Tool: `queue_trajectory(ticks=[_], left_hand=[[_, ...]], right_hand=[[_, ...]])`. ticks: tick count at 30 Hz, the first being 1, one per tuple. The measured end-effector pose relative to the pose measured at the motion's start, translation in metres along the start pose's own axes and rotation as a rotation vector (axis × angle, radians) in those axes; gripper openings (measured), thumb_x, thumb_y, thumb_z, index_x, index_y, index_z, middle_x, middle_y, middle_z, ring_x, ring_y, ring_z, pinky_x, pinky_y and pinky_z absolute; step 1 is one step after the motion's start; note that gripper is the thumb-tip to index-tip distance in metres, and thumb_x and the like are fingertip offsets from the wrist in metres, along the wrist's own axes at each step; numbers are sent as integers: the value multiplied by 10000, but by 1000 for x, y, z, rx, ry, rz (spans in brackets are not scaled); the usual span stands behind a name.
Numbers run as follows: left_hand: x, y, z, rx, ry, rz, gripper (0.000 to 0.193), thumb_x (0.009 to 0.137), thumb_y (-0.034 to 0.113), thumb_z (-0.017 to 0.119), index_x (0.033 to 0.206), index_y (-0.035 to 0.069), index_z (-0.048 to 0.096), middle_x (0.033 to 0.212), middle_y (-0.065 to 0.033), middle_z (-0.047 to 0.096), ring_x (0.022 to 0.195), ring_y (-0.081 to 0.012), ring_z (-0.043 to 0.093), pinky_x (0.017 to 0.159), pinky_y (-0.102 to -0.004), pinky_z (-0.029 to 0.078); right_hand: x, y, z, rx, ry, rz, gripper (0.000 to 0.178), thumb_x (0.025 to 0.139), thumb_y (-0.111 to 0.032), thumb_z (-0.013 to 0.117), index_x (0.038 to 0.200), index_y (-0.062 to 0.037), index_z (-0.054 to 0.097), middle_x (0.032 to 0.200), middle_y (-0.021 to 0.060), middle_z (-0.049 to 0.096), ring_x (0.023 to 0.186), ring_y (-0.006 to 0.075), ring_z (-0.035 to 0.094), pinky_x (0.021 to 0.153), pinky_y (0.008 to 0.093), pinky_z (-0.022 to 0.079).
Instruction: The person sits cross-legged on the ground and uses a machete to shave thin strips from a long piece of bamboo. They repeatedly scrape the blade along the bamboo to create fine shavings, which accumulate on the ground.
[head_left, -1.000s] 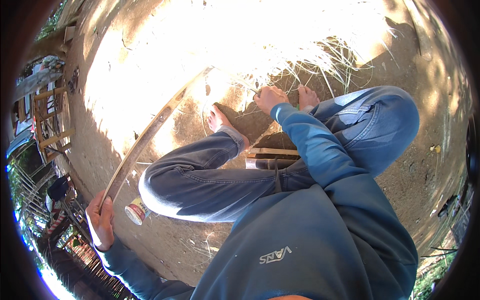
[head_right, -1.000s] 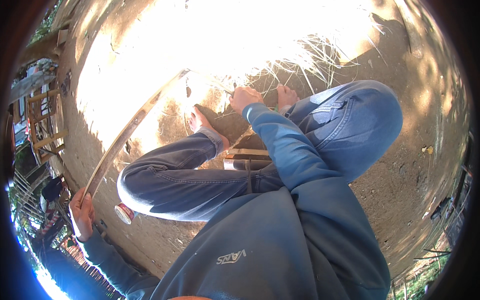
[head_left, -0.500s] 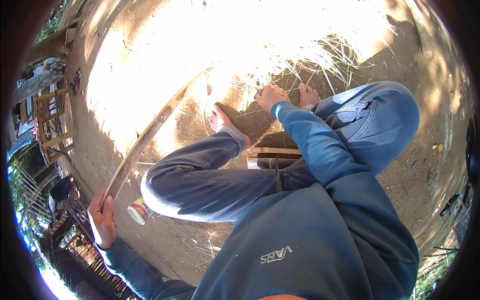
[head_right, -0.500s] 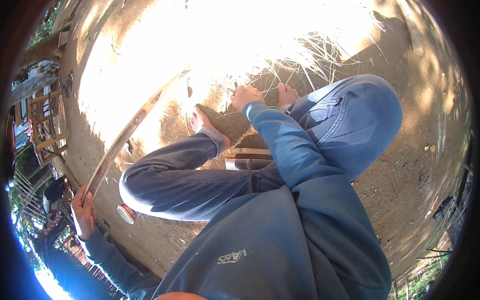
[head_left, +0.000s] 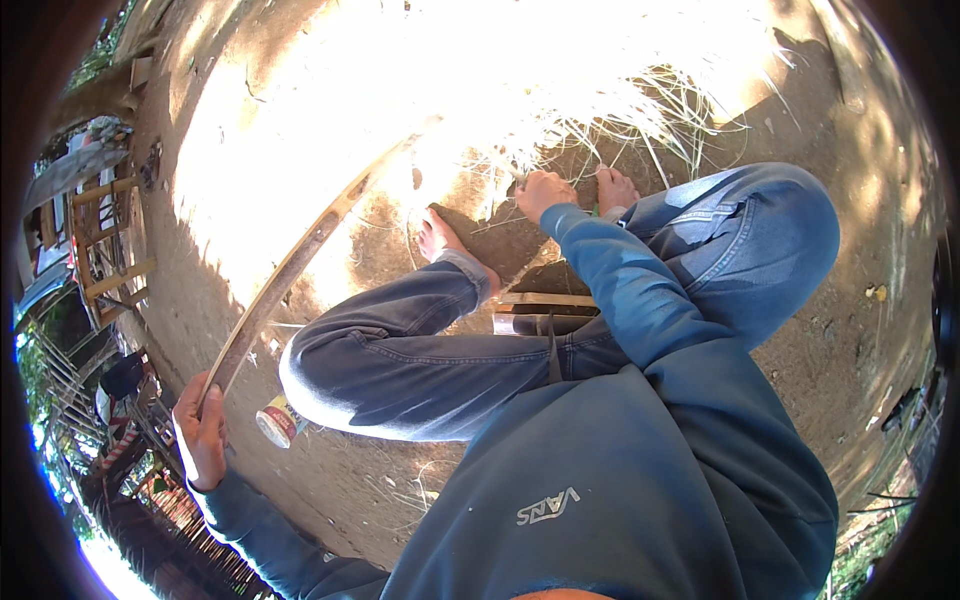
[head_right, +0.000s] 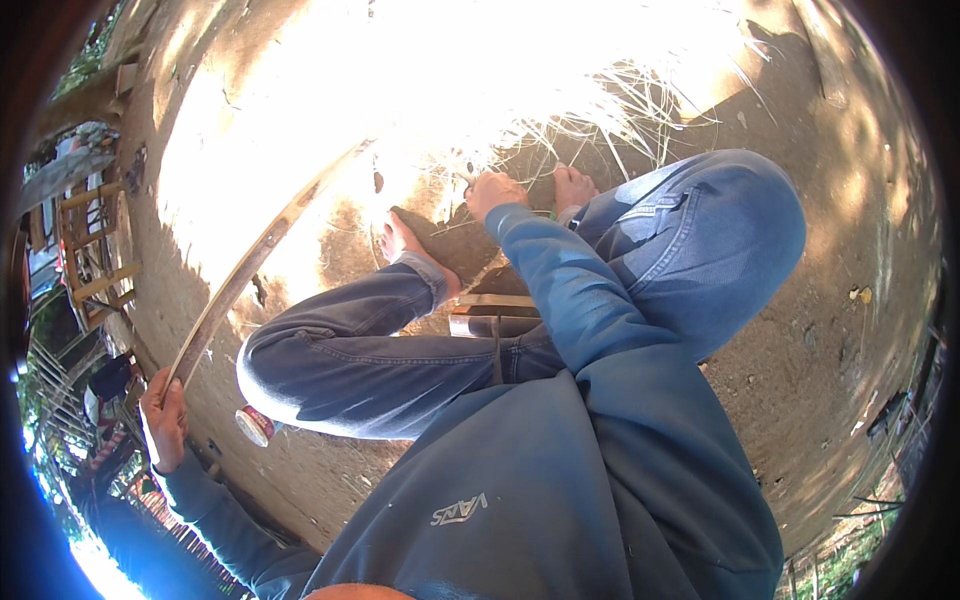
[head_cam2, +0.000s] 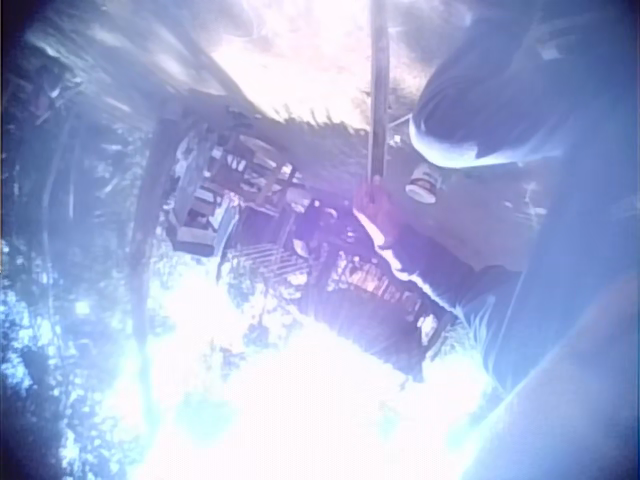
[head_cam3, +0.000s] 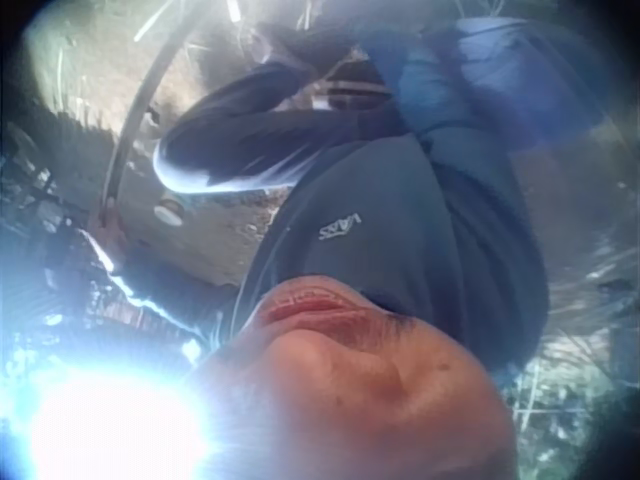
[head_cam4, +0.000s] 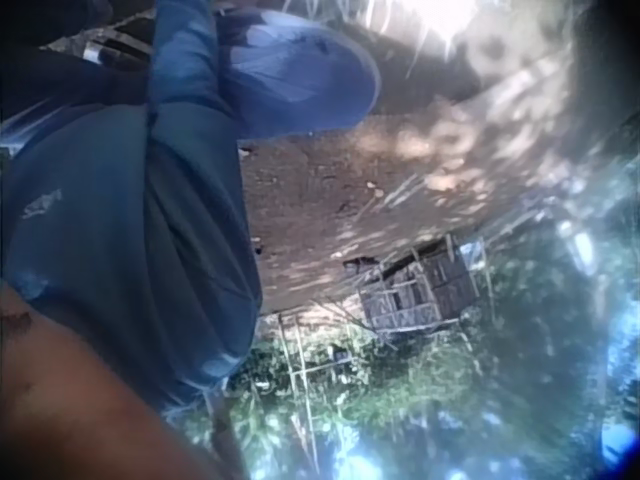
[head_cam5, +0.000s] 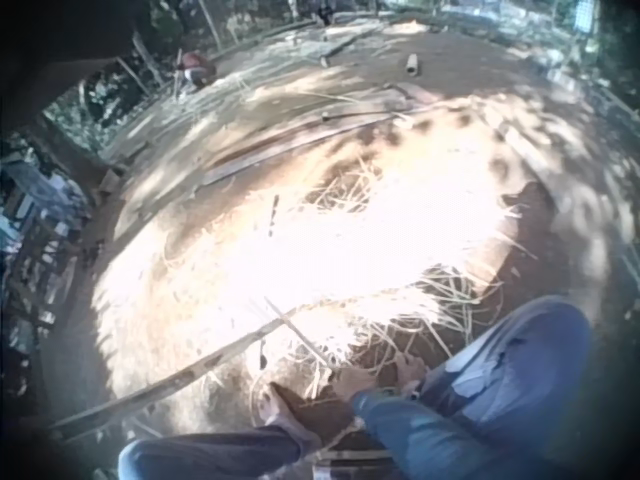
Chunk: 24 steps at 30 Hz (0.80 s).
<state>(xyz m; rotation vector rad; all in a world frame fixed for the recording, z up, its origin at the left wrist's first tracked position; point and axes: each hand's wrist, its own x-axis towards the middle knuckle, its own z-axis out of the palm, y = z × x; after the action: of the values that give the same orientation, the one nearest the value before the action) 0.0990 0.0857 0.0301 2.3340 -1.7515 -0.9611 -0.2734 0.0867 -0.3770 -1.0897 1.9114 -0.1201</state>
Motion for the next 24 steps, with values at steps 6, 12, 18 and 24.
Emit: queue_trajectory(ticks=[6,12,18,24], left_hand=[[1,-9,-2,-11,28,-9,263,934,188,539,1109,6,613,568,96,349,457,2,273,412,-200,178],[10,-15,-8,210,37,98,264,940,173,529,1082,-34,611,668,32,489,570,-56,390,520,-218,302],[35,-26,-8,473,148,367,217,953,134,507,1080,-8,611,790,-94,593,724,-136,487,685,-296,419],[40,-25,-11,477,195,433,204,956,121,503,1068,-11,609,782,-94,590,714,-136,492,684,-288,424]], right_hand=[[2,5,7,2,44,-23,420,845,-375,570,1022,-6,666,1017,235,651,985,372,631,883,443,493],[10,20,12,25,71,92,433,850,-388,566,1016,2,656,999,234,656,995,364,631,884,438,493],[-22,-22,14,7,10,-328,478,867,-448,525,997,-4,650,886,214,658,913,352,640,863,432,490],[-80,-72,-16,-138,-123,-490,533,885,-534,465,1143,-91,610,1055,156,624,1035,298,581,931,402,438]])
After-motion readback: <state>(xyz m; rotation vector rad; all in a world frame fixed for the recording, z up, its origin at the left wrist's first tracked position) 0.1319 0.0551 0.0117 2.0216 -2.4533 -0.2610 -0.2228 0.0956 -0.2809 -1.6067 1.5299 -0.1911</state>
